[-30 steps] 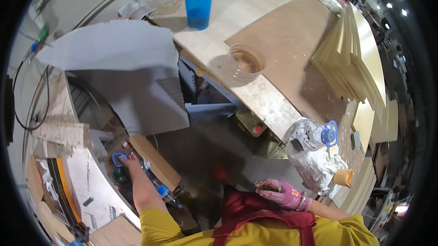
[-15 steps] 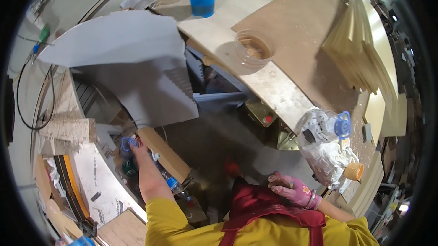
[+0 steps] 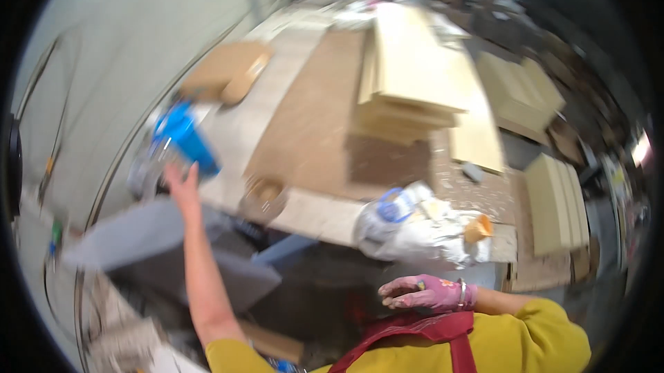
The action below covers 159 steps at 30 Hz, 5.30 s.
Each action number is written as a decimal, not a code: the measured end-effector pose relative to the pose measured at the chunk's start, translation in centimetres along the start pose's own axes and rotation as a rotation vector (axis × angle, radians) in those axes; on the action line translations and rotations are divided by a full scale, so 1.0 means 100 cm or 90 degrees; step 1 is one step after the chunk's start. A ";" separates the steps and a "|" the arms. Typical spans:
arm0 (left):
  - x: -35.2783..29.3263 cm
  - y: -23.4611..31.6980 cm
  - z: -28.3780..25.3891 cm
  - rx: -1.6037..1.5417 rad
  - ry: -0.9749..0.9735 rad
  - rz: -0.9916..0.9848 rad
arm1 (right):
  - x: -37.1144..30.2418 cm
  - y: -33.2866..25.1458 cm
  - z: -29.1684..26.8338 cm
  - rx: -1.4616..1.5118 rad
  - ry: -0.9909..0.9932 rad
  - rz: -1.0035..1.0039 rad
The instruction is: The person wipes a wooden board with a cloth, then uses a sanding block to smooth the edges of the board. They handle multiple sanding blocks and a water bottle during the process.
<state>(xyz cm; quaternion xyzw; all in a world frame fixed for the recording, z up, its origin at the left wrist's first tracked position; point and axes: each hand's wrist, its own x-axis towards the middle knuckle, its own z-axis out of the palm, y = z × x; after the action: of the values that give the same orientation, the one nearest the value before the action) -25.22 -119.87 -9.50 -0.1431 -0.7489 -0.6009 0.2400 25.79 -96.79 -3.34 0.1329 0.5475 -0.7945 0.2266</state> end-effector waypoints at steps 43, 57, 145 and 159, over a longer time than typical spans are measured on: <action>-0.376 0.447 -0.009 -0.156 -0.525 -0.138 | -0.232 -0.149 -0.054 -0.875 0.099 -0.860; -0.392 0.465 0.054 0.128 -0.902 0.170 | -0.297 -0.142 -0.117 -0.558 0.320 -0.715; -0.323 0.649 0.038 -0.559 -0.458 0.576 | -0.327 0.014 -0.205 -0.060 0.412 -0.414; -0.306 0.651 0.054 -0.700 -0.605 0.581 | -0.328 0.016 -0.212 -0.095 0.434 -0.414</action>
<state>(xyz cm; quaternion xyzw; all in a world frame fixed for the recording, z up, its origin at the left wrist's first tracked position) 32.27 -96.97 27.49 -0.7632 -0.2415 -0.5992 0.0156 54.08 -70.51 2.64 0.1910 0.6594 -0.6938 -0.2173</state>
